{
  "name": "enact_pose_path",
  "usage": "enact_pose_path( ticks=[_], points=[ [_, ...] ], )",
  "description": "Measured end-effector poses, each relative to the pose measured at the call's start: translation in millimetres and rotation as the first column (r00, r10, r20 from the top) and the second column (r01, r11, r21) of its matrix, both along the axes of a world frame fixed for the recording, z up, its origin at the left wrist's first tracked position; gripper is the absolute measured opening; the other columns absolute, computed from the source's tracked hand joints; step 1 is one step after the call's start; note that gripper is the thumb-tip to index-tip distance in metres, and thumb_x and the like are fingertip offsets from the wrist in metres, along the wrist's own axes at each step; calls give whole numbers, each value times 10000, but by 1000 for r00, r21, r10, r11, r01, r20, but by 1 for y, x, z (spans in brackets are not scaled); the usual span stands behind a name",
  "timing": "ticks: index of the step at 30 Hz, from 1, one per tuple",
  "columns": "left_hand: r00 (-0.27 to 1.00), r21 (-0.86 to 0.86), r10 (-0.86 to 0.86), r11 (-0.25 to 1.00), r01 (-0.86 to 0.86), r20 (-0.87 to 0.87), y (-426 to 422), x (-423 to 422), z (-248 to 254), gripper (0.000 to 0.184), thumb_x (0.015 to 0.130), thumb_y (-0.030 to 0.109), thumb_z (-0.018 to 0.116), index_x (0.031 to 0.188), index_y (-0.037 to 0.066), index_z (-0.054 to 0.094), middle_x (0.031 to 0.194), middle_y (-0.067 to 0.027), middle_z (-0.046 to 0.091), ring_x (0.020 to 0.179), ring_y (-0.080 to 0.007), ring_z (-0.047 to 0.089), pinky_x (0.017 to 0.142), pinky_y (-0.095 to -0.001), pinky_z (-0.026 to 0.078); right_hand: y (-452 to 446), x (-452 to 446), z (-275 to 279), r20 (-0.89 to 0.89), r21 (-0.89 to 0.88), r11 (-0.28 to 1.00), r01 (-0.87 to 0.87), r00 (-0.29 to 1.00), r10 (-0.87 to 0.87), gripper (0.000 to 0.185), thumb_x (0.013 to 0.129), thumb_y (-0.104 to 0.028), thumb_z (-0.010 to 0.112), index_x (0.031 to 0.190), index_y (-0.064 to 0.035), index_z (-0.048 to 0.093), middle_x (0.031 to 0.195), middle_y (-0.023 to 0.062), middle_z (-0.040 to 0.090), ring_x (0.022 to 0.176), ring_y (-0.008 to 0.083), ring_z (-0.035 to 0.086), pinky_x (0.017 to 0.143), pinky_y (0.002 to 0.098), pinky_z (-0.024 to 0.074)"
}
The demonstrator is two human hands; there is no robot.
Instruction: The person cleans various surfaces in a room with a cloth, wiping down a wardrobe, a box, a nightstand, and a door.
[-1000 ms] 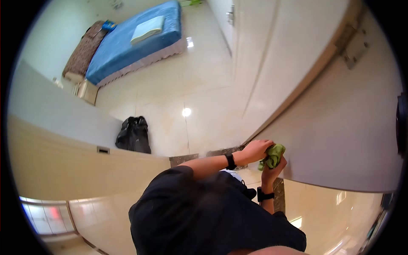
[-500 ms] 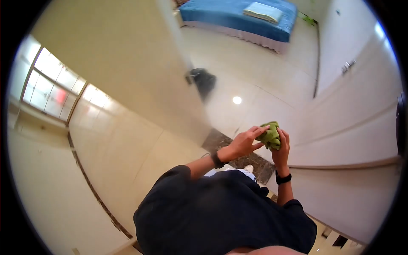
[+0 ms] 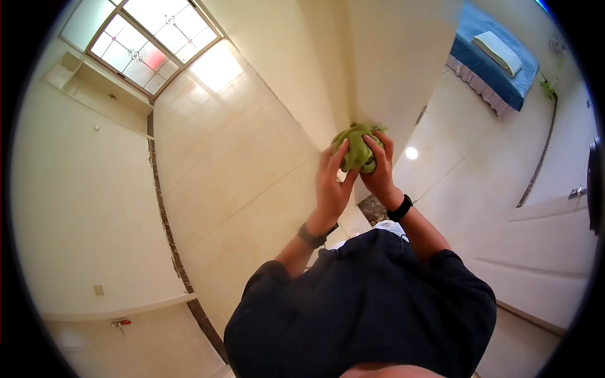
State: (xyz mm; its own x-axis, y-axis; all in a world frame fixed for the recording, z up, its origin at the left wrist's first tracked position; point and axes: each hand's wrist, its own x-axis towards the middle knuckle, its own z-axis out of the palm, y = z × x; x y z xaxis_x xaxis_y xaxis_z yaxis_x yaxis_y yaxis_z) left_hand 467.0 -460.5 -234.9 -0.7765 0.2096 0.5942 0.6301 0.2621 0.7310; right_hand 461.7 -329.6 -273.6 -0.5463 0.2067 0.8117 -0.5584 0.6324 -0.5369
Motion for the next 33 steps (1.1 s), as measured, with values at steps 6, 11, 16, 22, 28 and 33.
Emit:
enact_pose_path(
  ticks=[6, 11, 16, 22, 28, 33],
  points=[
    [993, 46, 46, 998, -41, -108, 9, -21, 17, 524, 724, -50, 722, 1224, 52, 601, 1198, -182, 564, 1069, -355, 580, 860, -376, 497, 10, -24, 12, -114, -1, 1000, -26, 993, 26, 604, 641, 21, 785, 1190, -78, 553, 1143, 189, 483, 1035, 356, 507, 863, 411, 467],
    [883, 155, 206, 976, -154, -421, 43, -29, 69, 479, 688, -50, 733, 1150, 44, 645, 1139, -217, 597, 1004, -372, 602, 841, -393, 499, 43, -47, 79, -328, 119, 985, -120, 932, 154, 595, 656, -76, 817, 1186, -79, 544, 1124, 190, 497, 950, 332, 544, 786, 402, 482],
    [815, 43, 210, 974, -223, -541, 45, -29, 70, 435, 684, -64, 759, 1100, -9, 644, 1103, -240, 594, 962, -381, 612, 797, -410, 520, 52, -58, 79, -392, 70, 971, -229, 889, 238, 610, 653, -122, 836, 1177, -101, 525, 1105, 185, 515, 935, 351, 560, 765, 425, 486],
    [891, -147, 206, 947, -285, -404, 72, -21, 0, 519, 648, -27, 748, 1148, 78, 657, 1056, -171, 628, 877, -352, 628, 714, -389, 529, 96, -57, -1, -180, 33, 924, -382, 907, 381, 575, 673, -116, 832, 1159, -98, 525, 1067, 167, 526, 949, 361, 567, 784, 438, 494],
    [951, -208, 167, 952, -225, -262, 131, -28, -8, 588, 625, -23, 770, 1190, 68, 635, 1071, -178, 627, 870, -360, 632, 712, -387, 537, 173, -67, 0, -50, 67, 897, -437, 896, 441, 594, 664, -67, 813, 1187, -106, 535, 1092, 174, 527, 967, 364, 561, 804, 428, 492],
    [889, -92, 143, 975, -202, -434, 205, -66, 42, 592, 650, 4, 774, 1218, 45, 613, 1119, -208, 616, 886, -373, 627, 737, -392, 533, 216, -94, 49, -268, -13, 975, -222, 940, 210, 718, 662, -134, 838, 1267, -84, 455, 1172, 226, 484, 996, 346, 538, 829, 395, 473]
  ],
)
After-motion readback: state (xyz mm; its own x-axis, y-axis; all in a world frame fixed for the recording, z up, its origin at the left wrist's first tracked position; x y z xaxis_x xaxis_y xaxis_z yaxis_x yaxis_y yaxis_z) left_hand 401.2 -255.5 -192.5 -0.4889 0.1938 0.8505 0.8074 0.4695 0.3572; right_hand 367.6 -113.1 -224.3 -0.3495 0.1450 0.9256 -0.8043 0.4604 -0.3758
